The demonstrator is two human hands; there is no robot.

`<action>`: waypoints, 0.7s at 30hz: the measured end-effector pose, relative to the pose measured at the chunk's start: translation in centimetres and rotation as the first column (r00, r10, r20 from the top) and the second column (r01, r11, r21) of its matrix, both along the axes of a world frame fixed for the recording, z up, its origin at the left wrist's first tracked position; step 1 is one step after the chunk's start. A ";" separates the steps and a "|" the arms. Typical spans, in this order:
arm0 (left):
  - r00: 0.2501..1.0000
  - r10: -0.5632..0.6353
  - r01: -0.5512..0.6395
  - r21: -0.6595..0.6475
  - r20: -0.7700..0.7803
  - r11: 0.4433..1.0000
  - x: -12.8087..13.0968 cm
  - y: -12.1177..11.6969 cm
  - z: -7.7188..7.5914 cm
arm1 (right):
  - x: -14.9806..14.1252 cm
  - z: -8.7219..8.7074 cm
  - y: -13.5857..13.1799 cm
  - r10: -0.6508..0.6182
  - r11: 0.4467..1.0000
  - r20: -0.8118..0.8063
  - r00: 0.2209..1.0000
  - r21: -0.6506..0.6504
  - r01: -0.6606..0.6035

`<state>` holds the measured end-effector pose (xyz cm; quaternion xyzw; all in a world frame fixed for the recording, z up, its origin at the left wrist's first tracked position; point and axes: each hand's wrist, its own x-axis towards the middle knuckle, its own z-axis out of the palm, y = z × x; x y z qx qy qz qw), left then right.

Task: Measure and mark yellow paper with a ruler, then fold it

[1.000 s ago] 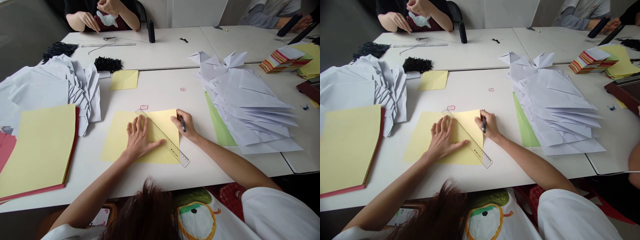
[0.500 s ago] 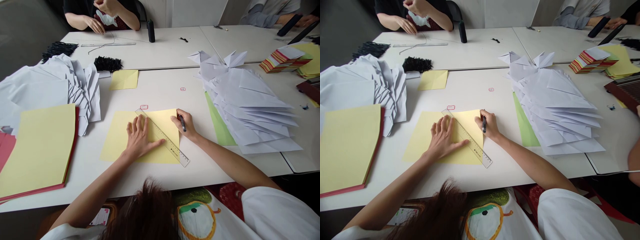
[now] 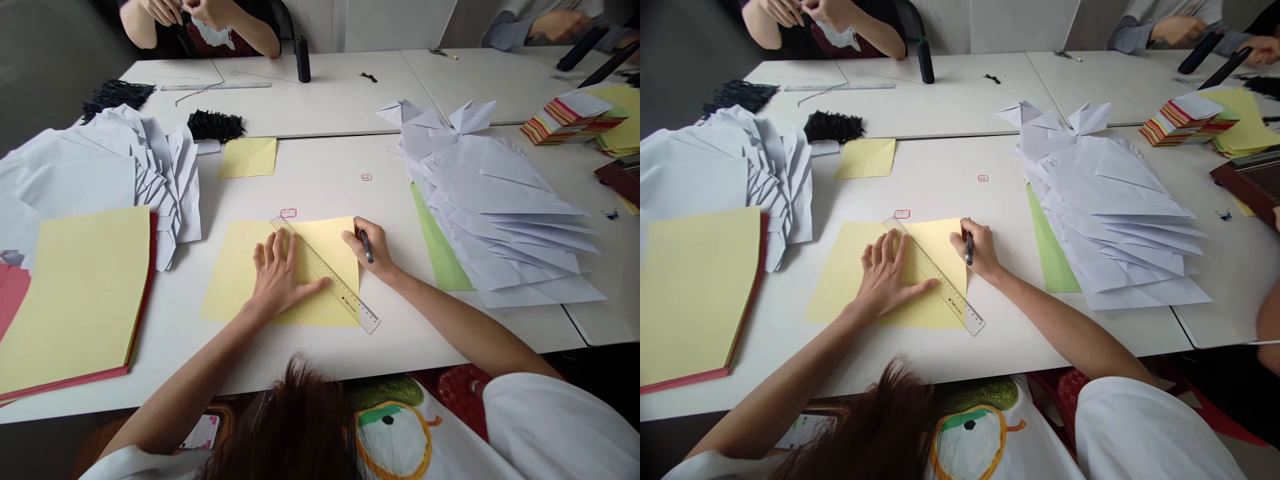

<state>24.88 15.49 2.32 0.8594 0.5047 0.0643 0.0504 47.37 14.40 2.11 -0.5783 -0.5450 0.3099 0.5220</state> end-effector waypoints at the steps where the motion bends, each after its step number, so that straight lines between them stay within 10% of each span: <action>1: 1.000 0.001 -0.001 0.002 -0.001 1.000 0.0 0.0 0.0 | 0.0 0.0 0.0 0.000 1.000 0.000 1.000 0.000 0.000; 21: 1.000 0.026 -0.026 -0.003 -0.003 1.000 0.0 -0.4 0.0 | -1.7 1.4 -2.0 0.070 0.997 0.050 0.996 -0.031 -0.068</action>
